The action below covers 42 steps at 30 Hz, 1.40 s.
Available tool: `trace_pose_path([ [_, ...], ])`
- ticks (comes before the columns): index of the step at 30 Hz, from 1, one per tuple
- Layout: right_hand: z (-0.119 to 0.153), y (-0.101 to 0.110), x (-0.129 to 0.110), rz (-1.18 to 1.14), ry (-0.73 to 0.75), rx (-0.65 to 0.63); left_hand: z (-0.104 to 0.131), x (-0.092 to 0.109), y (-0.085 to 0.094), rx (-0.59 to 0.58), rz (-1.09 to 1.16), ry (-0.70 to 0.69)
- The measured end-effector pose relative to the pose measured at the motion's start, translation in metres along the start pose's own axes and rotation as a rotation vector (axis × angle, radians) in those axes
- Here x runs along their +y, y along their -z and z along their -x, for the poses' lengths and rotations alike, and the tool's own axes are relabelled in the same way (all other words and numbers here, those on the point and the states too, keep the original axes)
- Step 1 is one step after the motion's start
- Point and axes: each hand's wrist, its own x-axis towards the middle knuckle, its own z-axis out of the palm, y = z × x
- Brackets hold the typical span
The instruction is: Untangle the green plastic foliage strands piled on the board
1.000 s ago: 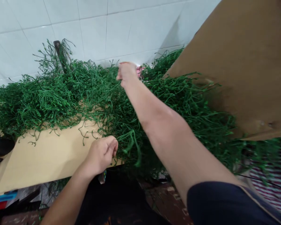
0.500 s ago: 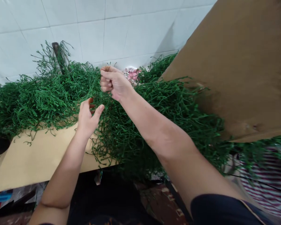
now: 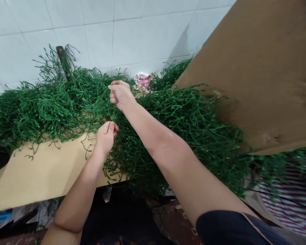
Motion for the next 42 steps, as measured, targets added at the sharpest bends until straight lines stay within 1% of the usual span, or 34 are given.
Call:
trace_pose_path([
  [1, -0.008, 0.004, -0.002, 0.021, 0.005, 0.065, 0.010, 0.000, -0.002, -0.036, -0.027, -0.005],
  [2, -0.015, 0.009, -0.005, 0.030, 0.019, 0.143, 0.020, 0.000, -0.004, -0.106, -0.077, -0.015],
  [3, -0.022, 0.016, -0.011, 0.030, 0.042, 0.227, 0.031, -0.001, -0.006, -0.209, -0.155, -0.023],
  [4, -0.027, 0.023, -0.017, 0.018, 0.069, 0.279, 0.040, 0.000, -0.007, -0.330, -0.258, -0.035],
  [5, -0.030, 0.029, -0.023, 0.008, 0.100, 0.286, 0.047, 0.000, -0.009, -0.412, -0.355, -0.053],
  [6, -0.029, 0.034, -0.029, 0.004, 0.124, 0.254, 0.050, 0.001, -0.010, -0.427, -0.420, -0.075],
  [7, -0.026, 0.037, -0.035, 0.013, 0.142, 0.196, 0.051, 0.003, -0.012, -0.421, -0.471, -0.097],
  [9, -0.013, 0.037, -0.042, 0.060, 0.153, 0.050, 0.046, 0.008, -0.015, -0.436, -0.567, -0.178],
  [12, 0.008, 0.030, -0.044, 0.160, 0.175, -0.124, 0.034, 0.017, -0.017, -0.586, -0.691, -0.329],
  [13, 0.014, 0.030, -0.043, 0.188, 0.182, -0.164, 0.031, 0.019, -0.014, -0.610, -0.708, -0.356],
  [14, 0.018, 0.030, -0.041, 0.211, 0.183, -0.202, 0.028, 0.021, -0.010, -0.592, -0.706, -0.358],
  [15, 0.021, 0.031, -0.040, 0.230, 0.175, -0.239, 0.025, 0.022, -0.003, -0.531, -0.682, -0.336],
  [16, 0.023, 0.033, -0.038, 0.243, 0.162, -0.277, 0.021, 0.022, 0.005, -0.432, -0.642, -0.297],
  [18, 0.028, 0.037, -0.033, 0.255, 0.132, -0.340, 0.012, 0.020, 0.022, -0.177, -0.524, -0.211],
  [20, 0.033, 0.038, -0.029, 0.243, 0.103, -0.382, 0.000, 0.016, 0.035, 0.049, -0.439, -0.209],
  [21, 0.036, 0.037, -0.026, 0.232, 0.093, -0.397, -0.007, 0.014, 0.039, 0.136, -0.421, -0.228],
  [23, 0.042, 0.035, -0.022, 0.219, 0.086, -0.438, -0.020, 0.008, 0.041, 0.237, -0.389, -0.240],
  [24, 0.045, 0.033, -0.020, 0.220, 0.091, -0.464, -0.026, 0.006, 0.040, 0.255, -0.349, -0.217],
  [25, 0.047, 0.032, -0.019, 0.226, 0.103, -0.491, -0.030, 0.004, 0.038, 0.247, -0.288, -0.179],
  [28, 0.054, 0.030, -0.014, 0.275, 0.188, -0.545, -0.037, 0.004, 0.034, 0.116, -0.073, -0.062],
  [30, 0.058, 0.029, -0.012, 0.330, 0.267, -0.540, -0.037, 0.007, 0.035, 0.045, 0.023, -0.041],
  [32, 0.062, 0.029, -0.010, 0.390, 0.332, -0.521, -0.038, 0.008, 0.043, 0.025, 0.082, -0.054],
  [34, 0.065, 0.029, -0.008, 0.436, 0.366, -0.512, -0.041, 0.007, 0.056, 0.048, 0.106, -0.091],
  [35, 0.066, 0.030, -0.007, 0.455, 0.375, -0.515, -0.043, 0.006, 0.064, 0.079, 0.100, -0.118],
  [38, 0.066, 0.030, -0.004, 0.496, 0.407, -0.542, -0.048, 0.005, 0.089, 0.256, -0.005, -0.252],
  [39, 0.065, 0.030, -0.003, 0.507, 0.421, -0.555, -0.048, 0.006, 0.095, 0.313, -0.066, -0.306],
  [40, 0.065, 0.030, -0.002, 0.515, 0.433, -0.570, -0.047, 0.009, 0.099, 0.344, -0.134, -0.354],
  [41, 0.065, 0.029, -0.001, 0.520, 0.442, -0.589, -0.045, 0.012, 0.100, 0.335, -0.204, -0.388],
  [42, 0.066, 0.028, 0.000, 0.522, 0.445, -0.612, -0.043, 0.016, 0.099, 0.279, -0.274, -0.400],
])
